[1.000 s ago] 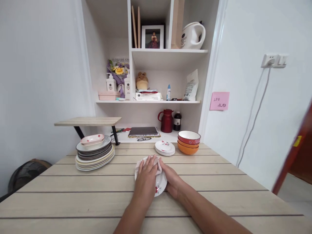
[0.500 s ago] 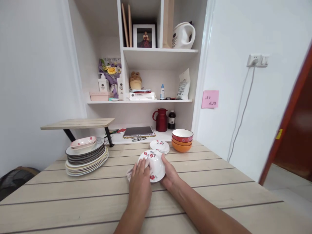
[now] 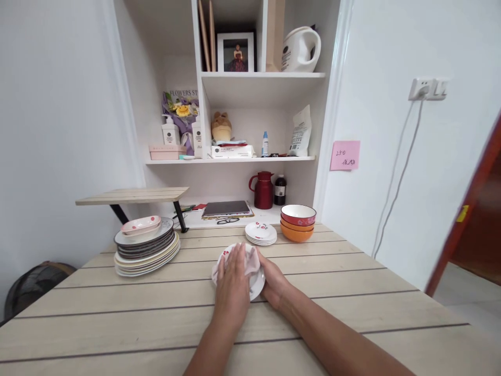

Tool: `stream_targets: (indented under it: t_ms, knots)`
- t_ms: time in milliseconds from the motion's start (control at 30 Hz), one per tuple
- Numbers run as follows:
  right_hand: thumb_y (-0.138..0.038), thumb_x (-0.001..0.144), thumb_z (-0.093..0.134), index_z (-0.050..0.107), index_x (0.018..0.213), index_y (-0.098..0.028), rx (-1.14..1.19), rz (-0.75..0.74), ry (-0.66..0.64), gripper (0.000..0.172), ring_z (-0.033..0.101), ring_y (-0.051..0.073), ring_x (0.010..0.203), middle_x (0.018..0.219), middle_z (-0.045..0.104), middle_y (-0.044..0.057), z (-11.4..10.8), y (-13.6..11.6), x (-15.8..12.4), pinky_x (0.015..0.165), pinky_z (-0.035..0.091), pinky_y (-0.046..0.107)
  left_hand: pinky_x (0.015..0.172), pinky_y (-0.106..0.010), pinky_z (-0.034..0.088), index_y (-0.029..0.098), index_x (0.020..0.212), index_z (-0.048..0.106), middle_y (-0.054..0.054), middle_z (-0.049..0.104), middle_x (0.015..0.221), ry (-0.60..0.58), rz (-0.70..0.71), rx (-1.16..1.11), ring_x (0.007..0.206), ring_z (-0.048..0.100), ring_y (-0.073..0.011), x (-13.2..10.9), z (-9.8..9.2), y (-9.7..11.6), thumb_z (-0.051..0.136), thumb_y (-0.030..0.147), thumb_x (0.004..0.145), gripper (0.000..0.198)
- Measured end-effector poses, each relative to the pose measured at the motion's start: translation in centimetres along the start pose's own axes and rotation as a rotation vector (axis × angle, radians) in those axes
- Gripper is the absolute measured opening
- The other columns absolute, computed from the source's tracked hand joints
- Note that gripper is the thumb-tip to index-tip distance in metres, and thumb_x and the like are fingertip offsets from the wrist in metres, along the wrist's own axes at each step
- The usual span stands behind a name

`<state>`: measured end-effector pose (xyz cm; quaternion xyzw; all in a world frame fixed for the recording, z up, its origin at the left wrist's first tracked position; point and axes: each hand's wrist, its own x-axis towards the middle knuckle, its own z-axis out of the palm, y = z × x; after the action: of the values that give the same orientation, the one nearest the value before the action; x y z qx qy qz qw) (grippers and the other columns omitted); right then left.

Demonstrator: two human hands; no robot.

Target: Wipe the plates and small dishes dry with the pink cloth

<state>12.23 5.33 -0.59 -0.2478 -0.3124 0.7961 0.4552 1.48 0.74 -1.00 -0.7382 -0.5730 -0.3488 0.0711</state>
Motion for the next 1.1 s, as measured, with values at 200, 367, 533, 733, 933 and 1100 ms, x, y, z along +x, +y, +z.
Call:
stream_targets:
  t_ms: [200, 367, 533, 733, 933, 1100]
  knots:
    - [-0.052, 0.090, 0.045, 0.061, 0.118, -0.012, 0.118, -0.025, 0.021, 0.051, 0.067, 0.024, 0.097, 0.108, 0.071, 0.012, -0.6, -0.5, 0.7, 0.092, 0.048, 0.040, 0.110, -0.059, 0.017, 0.024, 0.142, 0.028, -0.015, 0.026, 0.152, 0.225, -0.128, 0.188, 0.142, 0.020, -0.0292, -0.1, -0.9, 0.3, 0.053, 0.026, 0.086, 0.062]
    - [-0.051, 0.091, 0.043, 0.059, 0.119, -0.012, 0.188, -0.076, 0.121, 0.051, 0.069, 0.024, 0.091, 0.103, 0.072, 0.013, -1.2, -1.0, 1.4, 0.086, 0.051, 0.042, 0.100, -0.058, 0.032, 0.020, 0.125, 0.051, -0.018, 0.037, 0.139, 0.409, -0.203, 0.255, 0.128, 0.036, -0.0351, -0.1, -2.3, 0.4, 0.056, 0.039, 0.084, 0.045]
    - [-0.051, 0.087, 0.050, 0.062, 0.114, -0.012, 0.117, -0.107, 0.151, 0.049, 0.069, 0.024, 0.086, 0.098, 0.073, 0.012, -0.8, -0.9, 1.0, 0.083, 0.052, 0.040, 0.092, -0.046, 0.045, 0.019, 0.123, 0.053, -0.012, 0.044, 0.118, 0.332, -0.150, -0.014, 0.107, 0.050, -0.0261, 0.1, -1.8, -0.2, 0.049, 0.036, 0.088, 0.039]
    - [-0.049, 0.084, 0.057, 0.066, 0.101, -0.015, -0.064, -0.183, 0.088, 0.039, 0.068, 0.021, 0.084, 0.093, 0.074, 0.007, 0.7, -0.2, -0.3, 0.081, 0.051, 0.033, 0.095, -0.049, 0.044, 0.018, 0.125, 0.051, -0.013, 0.047, 0.119, 0.239, -0.149, -0.130, 0.113, 0.048, -0.0281, 0.0, -0.1, -0.9, 0.047, 0.043, 0.087, 0.046]
    - [-0.044, 0.085, 0.057, 0.063, 0.102, -0.014, 0.021, -0.161, 0.132, 0.034, 0.068, 0.020, 0.082, 0.090, 0.074, 0.007, 0.7, -0.2, -0.3, 0.081, 0.051, 0.033, 0.093, -0.044, 0.044, 0.022, 0.104, 0.062, -0.008, 0.056, 0.114, 0.065, -0.026, -0.117, 0.107, 0.052, -0.0241, 0.0, 0.1, -0.4, 0.053, 0.013, 0.077, 0.029]
    - [-0.051, 0.088, 0.050, 0.064, 0.100, -0.009, 0.069, -0.036, 0.075, 0.046, 0.069, 0.020, 0.080, 0.086, 0.073, 0.011, 0.1, -1.0, -0.3, 0.080, 0.052, 0.032, 0.099, -0.043, 0.041, 0.023, 0.100, 0.066, -0.006, 0.062, 0.117, -0.052, 0.153, -0.266, 0.113, 0.051, -0.0223, 0.2, -0.6, -0.1, 0.046, 0.002, 0.074, 0.039]
